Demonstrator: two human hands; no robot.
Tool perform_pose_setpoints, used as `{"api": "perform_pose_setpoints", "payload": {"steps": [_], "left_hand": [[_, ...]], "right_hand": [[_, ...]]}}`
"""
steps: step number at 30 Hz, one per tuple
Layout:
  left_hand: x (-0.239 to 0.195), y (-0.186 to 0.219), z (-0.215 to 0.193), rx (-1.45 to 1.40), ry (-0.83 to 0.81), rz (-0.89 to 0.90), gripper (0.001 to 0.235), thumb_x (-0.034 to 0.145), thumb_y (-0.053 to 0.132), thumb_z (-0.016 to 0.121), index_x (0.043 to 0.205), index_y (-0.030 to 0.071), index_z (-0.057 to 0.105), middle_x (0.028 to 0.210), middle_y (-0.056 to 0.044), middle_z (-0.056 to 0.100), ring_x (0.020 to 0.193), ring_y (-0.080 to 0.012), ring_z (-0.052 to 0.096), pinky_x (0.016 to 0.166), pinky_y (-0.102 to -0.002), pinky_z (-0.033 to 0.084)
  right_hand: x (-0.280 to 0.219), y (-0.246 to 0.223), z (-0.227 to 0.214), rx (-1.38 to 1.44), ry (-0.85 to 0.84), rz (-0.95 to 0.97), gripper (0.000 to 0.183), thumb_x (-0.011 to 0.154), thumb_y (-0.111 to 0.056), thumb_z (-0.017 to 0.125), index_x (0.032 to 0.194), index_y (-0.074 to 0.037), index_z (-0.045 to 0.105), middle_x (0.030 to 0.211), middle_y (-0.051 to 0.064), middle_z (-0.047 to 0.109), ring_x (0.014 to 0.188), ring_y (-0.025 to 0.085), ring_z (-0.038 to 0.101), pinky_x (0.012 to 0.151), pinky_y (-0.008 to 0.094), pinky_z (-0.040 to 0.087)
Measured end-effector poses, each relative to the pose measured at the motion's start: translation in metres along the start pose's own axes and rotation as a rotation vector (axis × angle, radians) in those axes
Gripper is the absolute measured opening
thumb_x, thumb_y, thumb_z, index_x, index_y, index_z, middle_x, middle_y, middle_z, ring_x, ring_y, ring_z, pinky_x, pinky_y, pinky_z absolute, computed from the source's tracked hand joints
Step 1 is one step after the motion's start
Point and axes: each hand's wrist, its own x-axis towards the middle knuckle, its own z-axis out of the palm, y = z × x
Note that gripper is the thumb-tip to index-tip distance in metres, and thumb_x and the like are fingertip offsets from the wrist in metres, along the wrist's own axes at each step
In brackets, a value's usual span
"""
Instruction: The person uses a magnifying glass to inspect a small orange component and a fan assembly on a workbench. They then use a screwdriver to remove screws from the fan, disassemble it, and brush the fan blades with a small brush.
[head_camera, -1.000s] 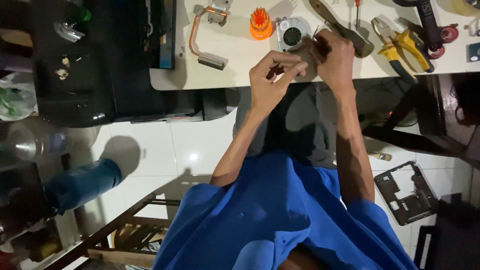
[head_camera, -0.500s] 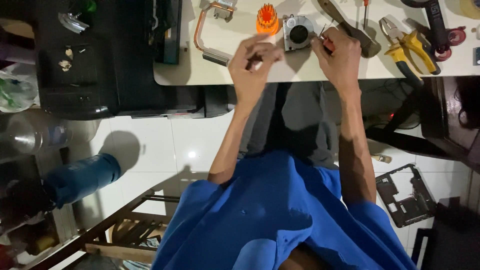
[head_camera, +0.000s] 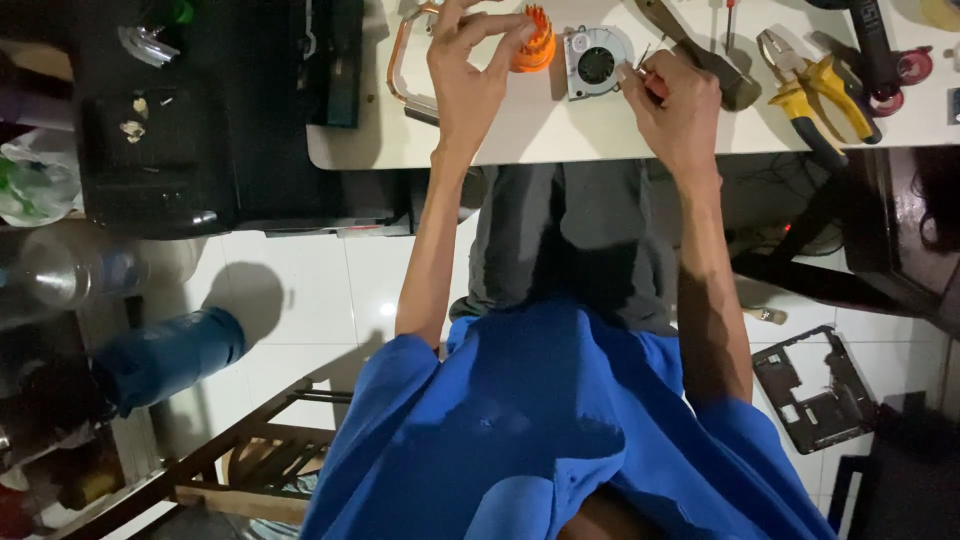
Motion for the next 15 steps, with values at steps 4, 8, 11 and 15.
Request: {"api": "perform_pose_setpoints", "payload": {"steps": [4,8,11,15], "left_hand": [[0.000,-0.004,0.005,0.012,-0.099,-0.099,0.008,0.096,0.019,0.078,0.098,0.013,0.083,0.117,0.000,0.059,0.097,-0.0146,0.068,0.092,-0.033,0.052],[-0.001,-0.016,0.008,0.039,-0.092,-0.054,0.010,0.096,0.020,0.078,0.098,0.012,0.083,0.116,0.000,0.060,0.101,-0.0158,0.070,0.089,-0.034,0.056],[0.004,-0.007,0.007,0.041,-0.085,-0.068,0.011,0.094,0.020,0.076,0.095,0.012,0.082,0.102,0.000,0.073,0.105,-0.0135,0.066,0.094,-0.033,0.052],[0.006,0.001,0.006,0.027,-0.096,-0.108,0.011,0.094,0.019,0.074,0.092,0.012,0.082,0.096,0.000,0.077,0.110,-0.0147,0.061,0.096,-0.035,0.050]], "right_hand": [[0.000,0.002,0.000,-0.005,-0.017,0.036,0.052,0.123,-0.013,0.073,0.083,-0.006,0.041,0.069,0.004,0.029,0.068,0.015,0.024,0.064,0.033,0.025],[0.001,0.001,-0.001,-0.024,-0.020,0.016,0.048,0.123,-0.017,0.072,0.086,-0.004,0.044,0.072,0.004,0.030,0.070,0.016,0.026,0.063,0.034,0.024],[0.000,0.003,0.002,-0.020,-0.017,0.028,0.045,0.122,-0.014,0.073,0.087,-0.004,0.047,0.072,0.005,0.033,0.069,0.016,0.028,0.062,0.034,0.026],[0.000,0.001,0.001,0.001,-0.012,0.024,0.047,0.122,-0.011,0.074,0.086,-0.005,0.044,0.071,0.005,0.031,0.068,0.016,0.026,0.064,0.034,0.025]]}}
